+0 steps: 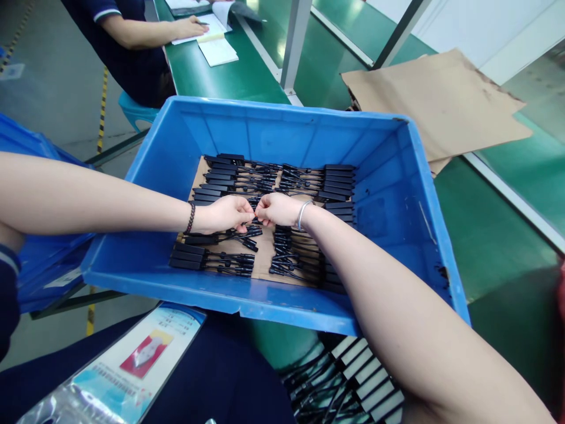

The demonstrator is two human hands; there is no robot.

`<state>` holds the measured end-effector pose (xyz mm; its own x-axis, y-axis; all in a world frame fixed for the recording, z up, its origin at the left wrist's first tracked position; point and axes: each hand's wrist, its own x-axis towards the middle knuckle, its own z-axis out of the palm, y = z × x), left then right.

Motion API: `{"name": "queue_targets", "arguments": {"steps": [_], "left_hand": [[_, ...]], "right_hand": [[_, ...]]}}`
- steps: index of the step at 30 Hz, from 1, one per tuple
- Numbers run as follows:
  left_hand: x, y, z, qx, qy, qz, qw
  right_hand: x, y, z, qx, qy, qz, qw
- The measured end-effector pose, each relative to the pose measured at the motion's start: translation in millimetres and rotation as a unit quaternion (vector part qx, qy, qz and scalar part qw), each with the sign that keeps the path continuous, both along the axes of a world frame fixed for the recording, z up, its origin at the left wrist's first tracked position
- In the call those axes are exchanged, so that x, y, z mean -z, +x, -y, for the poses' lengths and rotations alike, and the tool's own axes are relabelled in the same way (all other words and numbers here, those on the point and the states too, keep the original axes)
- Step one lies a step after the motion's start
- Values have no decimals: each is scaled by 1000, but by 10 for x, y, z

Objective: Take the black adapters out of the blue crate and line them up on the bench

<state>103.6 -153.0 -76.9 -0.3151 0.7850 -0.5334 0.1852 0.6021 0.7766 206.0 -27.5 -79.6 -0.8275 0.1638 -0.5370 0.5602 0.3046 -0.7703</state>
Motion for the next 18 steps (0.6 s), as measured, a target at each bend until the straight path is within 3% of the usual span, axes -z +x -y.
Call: {"name": "queue_targets", "arguments": {"steps": [13, 18], "left_hand": [[17, -25, -7, -5, -6, 55, 998], [5, -22, -4, -3, -7, 71, 997]], "right_hand": [[-17, 9, -46, -87, 73, -20, 993], [-133, -2, -23, -160, 205, -27, 965]]}}
